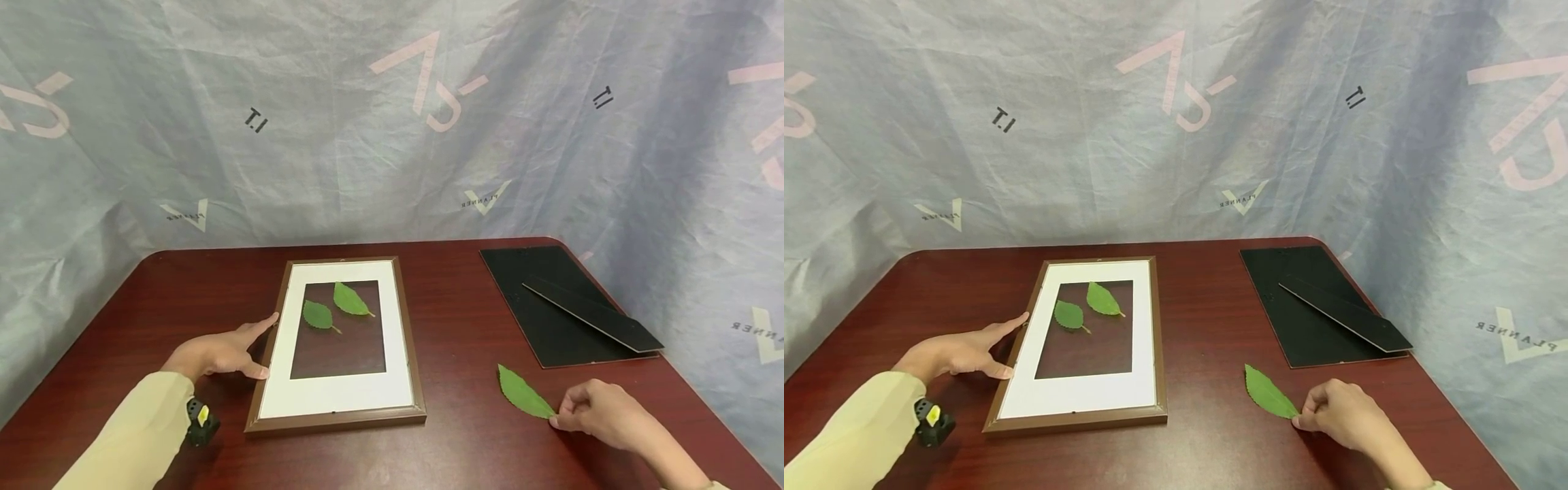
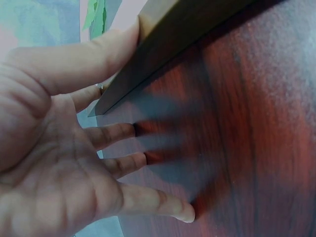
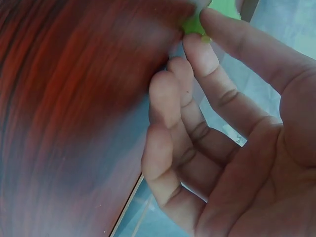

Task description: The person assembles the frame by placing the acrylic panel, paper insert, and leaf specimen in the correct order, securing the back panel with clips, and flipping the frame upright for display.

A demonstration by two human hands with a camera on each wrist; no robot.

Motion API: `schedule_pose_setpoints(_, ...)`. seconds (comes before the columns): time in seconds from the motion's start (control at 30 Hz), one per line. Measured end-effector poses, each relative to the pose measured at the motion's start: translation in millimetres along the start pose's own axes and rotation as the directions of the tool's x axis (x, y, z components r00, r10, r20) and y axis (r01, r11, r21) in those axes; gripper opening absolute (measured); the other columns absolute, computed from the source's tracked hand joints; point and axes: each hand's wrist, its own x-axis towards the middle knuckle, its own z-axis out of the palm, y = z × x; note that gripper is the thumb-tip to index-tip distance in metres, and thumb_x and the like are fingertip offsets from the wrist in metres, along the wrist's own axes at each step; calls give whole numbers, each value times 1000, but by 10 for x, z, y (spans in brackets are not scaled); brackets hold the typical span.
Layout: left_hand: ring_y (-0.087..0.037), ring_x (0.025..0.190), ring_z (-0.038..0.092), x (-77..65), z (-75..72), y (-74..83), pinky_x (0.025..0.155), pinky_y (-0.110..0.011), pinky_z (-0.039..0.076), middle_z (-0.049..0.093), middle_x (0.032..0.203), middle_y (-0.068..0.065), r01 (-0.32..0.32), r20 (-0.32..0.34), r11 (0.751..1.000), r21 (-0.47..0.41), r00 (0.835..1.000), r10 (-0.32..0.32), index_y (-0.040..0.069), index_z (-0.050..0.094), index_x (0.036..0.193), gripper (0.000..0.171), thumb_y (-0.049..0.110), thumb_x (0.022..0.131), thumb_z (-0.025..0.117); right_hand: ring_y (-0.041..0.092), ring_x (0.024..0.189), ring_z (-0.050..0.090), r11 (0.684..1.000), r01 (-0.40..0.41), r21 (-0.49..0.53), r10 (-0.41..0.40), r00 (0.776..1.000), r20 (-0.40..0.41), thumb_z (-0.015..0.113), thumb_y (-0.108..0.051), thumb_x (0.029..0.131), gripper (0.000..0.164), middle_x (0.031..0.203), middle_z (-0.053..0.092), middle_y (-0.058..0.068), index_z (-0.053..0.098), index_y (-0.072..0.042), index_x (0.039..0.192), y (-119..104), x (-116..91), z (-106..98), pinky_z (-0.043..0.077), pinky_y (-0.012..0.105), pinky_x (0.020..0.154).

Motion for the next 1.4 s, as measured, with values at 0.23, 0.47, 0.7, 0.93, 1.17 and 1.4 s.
schedule_pose_setpoints(0.23,-61,145,-7,-7,-20,26,111,-75,12,-9,158,-42,5,-4,1000,14,1000,-5,2,-1,162,110,11,87,79,7,62,44,999,41,-15,-41,999,-36,78,-34,88,22,65,58,-9,67,-23,73,-47,1,-3,36,28,57)
schedule_pose_setpoints(0.47,-61,145,-6,-12,-16,34,111,-75,12,-7,158,-42,-1,-10,1000,18,1000,1,1,0,161,110,9,86,80,4,61,44,990,139,-20,-140,988,-67,77,-34,90,22,64,63,-13,68,-24,73,-174,45,-37,37,27,57)
schedule_pose_setpoints(0.7,-61,145,-5,-4,-14,36,111,-75,13,-6,158,-42,2,-7,1000,19,1000,-2,1,0,161,111,10,86,80,6,60,44,986,169,0,-169,983,-74,79,-32,89,19,64,62,-10,69,-23,75,-401,124,-82,43,32,61)
schedule_pose_setpoints(0.93,-60,145,-5,2,-7,38,111,-74,14,-7,158,-42,3,-3,1000,22,1000,-3,1,0,161,111,10,86,80,8,60,45,980,201,14,-199,977,-74,80,-30,88,17,63,59,-8,70,-23,76,-639,212,-109,36,28,54)
schedule_pose_setpoints(1.17,-60,145,-7,-4,-1,11,111,-75,13,-8,159,-41,11,1,1000,-2,1000,-11,3,-2,162,110,9,87,79,9,58,44,968,250,17,-248,966,-79,79,-28,89,16,58,53,-10,70,-22,76,-894,320,-148,36,29,54)
schedule_pose_setpoints(1.4,-61,145,-5,-4,2,5,110,-75,15,-7,158,-41,9,0,1000,1,1000,-9,3,-1,162,110,10,87,79,8,58,44,948,315,32,-312,947,-81,80,-23,88,16,61,53,-11,71,-20,75,-1137,429,-155,37,28,55)
